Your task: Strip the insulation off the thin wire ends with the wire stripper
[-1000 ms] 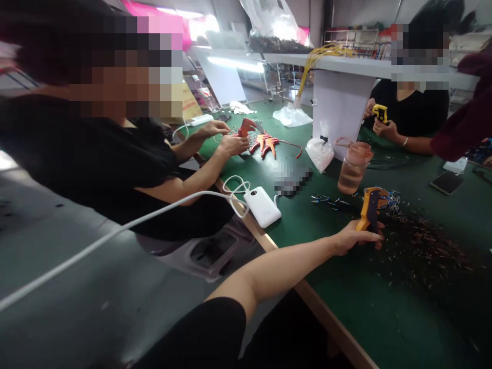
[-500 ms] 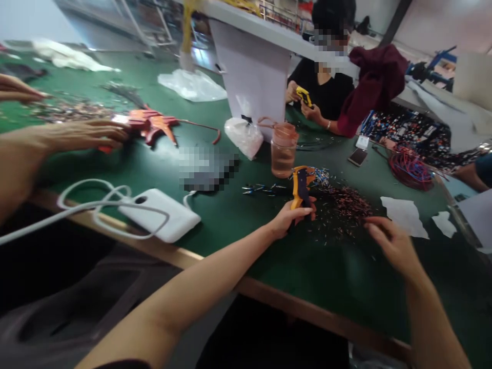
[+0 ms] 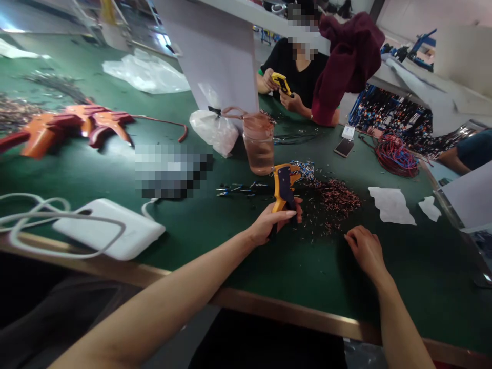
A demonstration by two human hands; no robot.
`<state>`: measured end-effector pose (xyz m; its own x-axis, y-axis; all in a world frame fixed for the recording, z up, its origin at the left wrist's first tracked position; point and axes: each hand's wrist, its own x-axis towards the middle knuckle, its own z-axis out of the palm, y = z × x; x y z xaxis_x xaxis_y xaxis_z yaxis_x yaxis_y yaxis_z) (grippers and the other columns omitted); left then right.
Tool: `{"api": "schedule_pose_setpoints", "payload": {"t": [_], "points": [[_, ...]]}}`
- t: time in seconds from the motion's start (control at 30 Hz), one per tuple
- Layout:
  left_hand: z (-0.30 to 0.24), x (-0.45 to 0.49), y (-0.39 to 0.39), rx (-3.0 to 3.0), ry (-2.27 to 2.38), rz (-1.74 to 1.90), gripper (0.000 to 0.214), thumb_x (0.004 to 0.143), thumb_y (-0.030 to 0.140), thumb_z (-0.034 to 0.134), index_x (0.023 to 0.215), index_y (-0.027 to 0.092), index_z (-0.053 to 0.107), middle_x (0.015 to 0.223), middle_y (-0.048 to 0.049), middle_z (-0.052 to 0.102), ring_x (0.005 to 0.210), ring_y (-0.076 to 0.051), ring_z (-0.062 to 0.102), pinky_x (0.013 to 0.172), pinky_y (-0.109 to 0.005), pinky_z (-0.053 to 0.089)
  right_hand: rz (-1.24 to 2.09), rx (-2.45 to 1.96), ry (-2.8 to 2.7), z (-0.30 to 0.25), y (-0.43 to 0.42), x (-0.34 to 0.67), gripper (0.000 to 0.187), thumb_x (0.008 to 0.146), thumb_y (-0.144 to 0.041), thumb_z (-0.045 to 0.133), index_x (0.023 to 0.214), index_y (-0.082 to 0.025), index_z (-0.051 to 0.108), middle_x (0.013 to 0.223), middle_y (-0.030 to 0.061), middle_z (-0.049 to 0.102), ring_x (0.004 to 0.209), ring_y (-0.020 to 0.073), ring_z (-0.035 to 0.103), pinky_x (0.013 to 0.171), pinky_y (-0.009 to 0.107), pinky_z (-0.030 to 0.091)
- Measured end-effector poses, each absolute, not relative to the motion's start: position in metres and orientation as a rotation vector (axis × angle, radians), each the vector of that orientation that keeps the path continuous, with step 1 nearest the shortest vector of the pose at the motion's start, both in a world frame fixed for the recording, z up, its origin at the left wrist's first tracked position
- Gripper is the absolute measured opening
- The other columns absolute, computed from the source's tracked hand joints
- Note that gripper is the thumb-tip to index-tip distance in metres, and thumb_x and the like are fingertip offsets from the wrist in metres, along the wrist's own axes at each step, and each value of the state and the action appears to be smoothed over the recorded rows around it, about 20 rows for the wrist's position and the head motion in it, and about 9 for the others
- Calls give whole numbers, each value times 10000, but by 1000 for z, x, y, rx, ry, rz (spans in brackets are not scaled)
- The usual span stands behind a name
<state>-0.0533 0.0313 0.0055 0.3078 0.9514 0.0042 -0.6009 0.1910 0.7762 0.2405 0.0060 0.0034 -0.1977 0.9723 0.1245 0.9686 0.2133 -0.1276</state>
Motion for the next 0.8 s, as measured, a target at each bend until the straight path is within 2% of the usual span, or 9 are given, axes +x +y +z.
{"api": "schedule_pose_setpoints", "payload": {"t": [0.1,0.2,0.3,0.4,0.53,0.67,0.8], "points": [[5,-54,29,745,528,1150,377,692,239,768,1049,140,700,868,-47,690,754,-168,641,752,-321,511,100,-1829,-2191,1,6,245,178,912,-281,489,788,-212,596,818,52,691,783,233,656,720,346,410],[5,-54,26,774,506,1094,380,712,239,750,1078,152,696,1002,-88,717,797,-185,650,792,-348,503,236,-1757,-2024,2,4,244,209,919,-346,475,813,-216,600,738,42,682,700,216,640,694,328,433],[5,-55,24,837,497,1018,401,729,233,723,1117,139,681,1104,-132,710,802,-191,642,793,-355,485,340,-1646,-1966,6,-1,235,224,917,-380,487,821,-223,616,746,39,687,720,215,629,695,317,458],[6,-55,21,862,502,954,478,723,249,720,1175,104,660,1034,-150,724,797,-200,629,785,-347,466,448,-1546,-2030,10,-6,224,221,919,-364,503,795,-226,625,740,28,683,720,199,619,715,314,468],[7,-56,20,883,523,917,546,710,277,728,1221,102,643,957,-128,730,802,-204,619,799,-341,451,650,-1445,-2081,14,-11,214,223,910,-359,536,765,-223,638,704,16,664,703,181,602,707,301,475],[10,-59,20,941,568,902,543,726,318,716,1231,137,638,875,-89,723,819,-218,619,820,-348,451,854,-1402,-1906,20,-13,211,218,879,-393,583,769,-214,641,699,14,655,679,165,593,672,283,480],[12,-62,19,1128,634,801,580,707,367,723,1238,148,638,926,-94,727,868,-245,619,823,-344,449,1142,-1266,-1607,25,-13,213,270,838,-461,651,766,-202,617,655,-4,618,600,135,565,612,262,482]]}}
